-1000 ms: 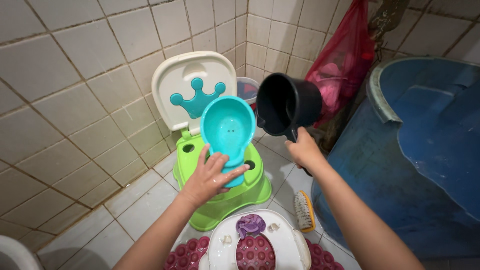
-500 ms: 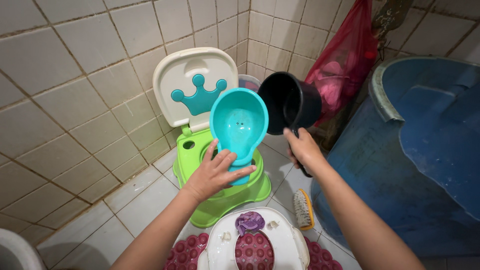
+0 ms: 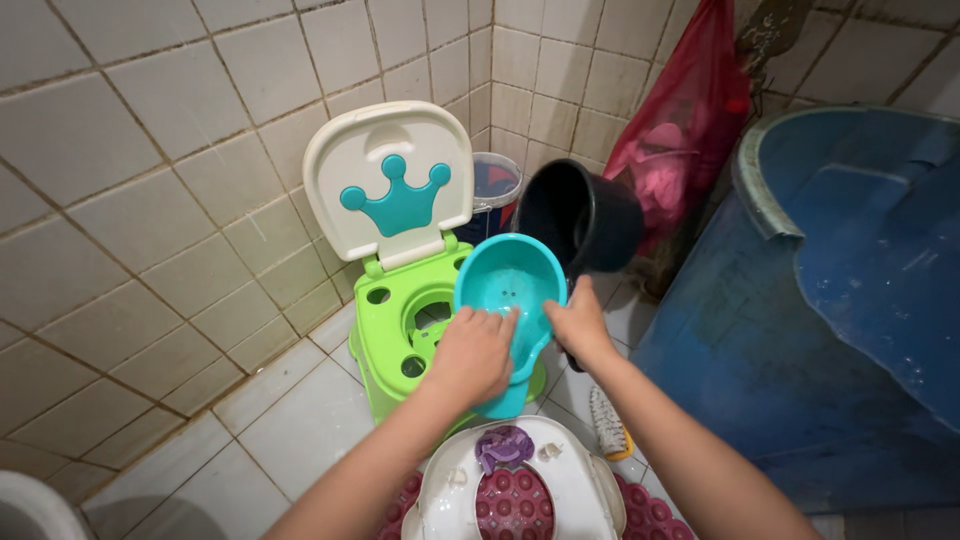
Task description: The person scrubs a child's potty seat with a purple cloth and a brush, rinses it with water from a black scoop, and reassembles the seat components. They then rinse the scoop and brush in the toilet bowl.
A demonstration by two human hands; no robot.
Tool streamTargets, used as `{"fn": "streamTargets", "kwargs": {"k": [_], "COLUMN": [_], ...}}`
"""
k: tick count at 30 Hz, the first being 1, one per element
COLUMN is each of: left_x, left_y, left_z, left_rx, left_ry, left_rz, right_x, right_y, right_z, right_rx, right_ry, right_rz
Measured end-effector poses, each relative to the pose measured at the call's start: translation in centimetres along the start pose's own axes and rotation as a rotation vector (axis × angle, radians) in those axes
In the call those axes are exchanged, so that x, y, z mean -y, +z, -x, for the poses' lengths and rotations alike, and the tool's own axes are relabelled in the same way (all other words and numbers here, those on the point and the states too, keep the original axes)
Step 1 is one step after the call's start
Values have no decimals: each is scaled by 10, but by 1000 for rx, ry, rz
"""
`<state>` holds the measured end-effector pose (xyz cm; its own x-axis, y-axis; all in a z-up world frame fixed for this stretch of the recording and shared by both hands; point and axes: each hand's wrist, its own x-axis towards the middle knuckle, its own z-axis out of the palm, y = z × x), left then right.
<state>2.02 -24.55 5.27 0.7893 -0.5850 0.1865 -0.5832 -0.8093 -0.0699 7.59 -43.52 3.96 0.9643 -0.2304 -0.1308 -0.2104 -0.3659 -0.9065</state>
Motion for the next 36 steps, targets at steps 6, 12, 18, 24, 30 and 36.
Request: {"fn": "streamTargets", "kwargs": {"k": [6, 12, 18, 24, 30, 36], "left_x": [10, 20, 18, -13, 83, 142], "left_y": [30, 25, -10, 0, 42, 82], "left_z": [-25, -20, -12, -11, -20, 19], "left_rx": [-82, -173, 115, -108, -171, -439], "left_ry": [-266, -136, -157, -107, -767, -579], "left_rz": [-174, -117, 34, 129, 1632, 2405], "right_x": [-3, 2, 12, 28, 52, 54], "right_y": [20, 21, 22, 18, -15, -32], "right_z": [5, 12, 17, 12, 3, 3], "right_rx": [-75, -74, -80, -121, 101, 187], "right_ry": [-370, -229, -225, -64, 154, 197], "right_rz": [95, -26, -22, -48, -631, -649]}}
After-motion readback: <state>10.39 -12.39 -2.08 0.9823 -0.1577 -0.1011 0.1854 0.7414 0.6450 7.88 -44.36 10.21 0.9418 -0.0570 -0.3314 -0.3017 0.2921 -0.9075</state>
